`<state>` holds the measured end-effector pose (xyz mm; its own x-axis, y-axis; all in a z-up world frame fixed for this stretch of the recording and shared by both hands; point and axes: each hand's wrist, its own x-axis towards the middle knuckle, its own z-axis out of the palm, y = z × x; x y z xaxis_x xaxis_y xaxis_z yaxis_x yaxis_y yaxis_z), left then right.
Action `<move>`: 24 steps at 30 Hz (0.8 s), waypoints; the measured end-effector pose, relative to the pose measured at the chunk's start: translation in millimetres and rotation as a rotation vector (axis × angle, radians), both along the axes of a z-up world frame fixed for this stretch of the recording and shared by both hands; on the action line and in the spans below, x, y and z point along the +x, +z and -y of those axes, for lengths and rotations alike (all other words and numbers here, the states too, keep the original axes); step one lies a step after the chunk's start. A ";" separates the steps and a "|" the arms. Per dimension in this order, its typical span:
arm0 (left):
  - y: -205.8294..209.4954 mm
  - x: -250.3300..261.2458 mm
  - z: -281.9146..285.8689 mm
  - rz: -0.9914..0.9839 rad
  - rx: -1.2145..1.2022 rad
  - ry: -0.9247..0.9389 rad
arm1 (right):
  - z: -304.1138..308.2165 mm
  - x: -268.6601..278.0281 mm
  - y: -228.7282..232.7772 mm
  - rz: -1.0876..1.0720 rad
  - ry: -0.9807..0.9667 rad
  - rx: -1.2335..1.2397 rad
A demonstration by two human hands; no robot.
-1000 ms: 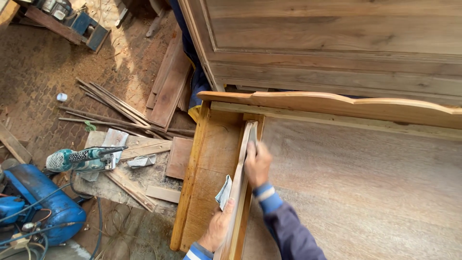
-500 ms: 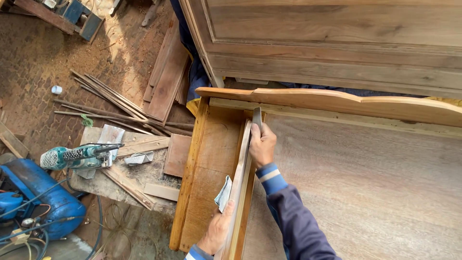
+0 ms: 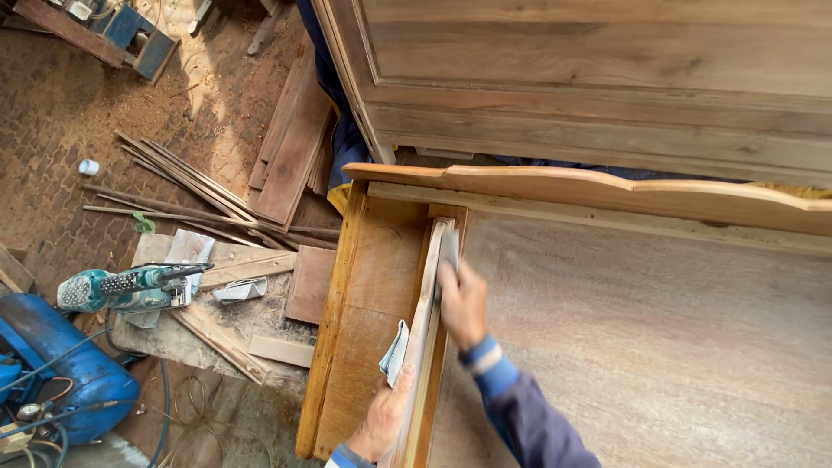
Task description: Sanding the surface and edges of a wooden furniture component using sandpaper.
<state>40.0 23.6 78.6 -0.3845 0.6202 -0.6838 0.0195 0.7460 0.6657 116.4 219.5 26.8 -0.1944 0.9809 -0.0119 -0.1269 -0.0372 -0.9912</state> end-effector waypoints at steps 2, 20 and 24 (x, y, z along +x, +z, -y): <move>-4.4 -2.7 1.7 0.000 -0.018 -0.005 | 15.9 1.8 -3.0 0.012 -0.007 0.013; -12.8 -4.6 4.8 0.019 0.034 0.026 | -29.5 -16.1 -22.6 0.090 -0.029 0.023; -19.5 -5.8 8.4 -0.023 0.007 0.036 | -14.6 -3.2 -24.7 0.071 0.055 0.043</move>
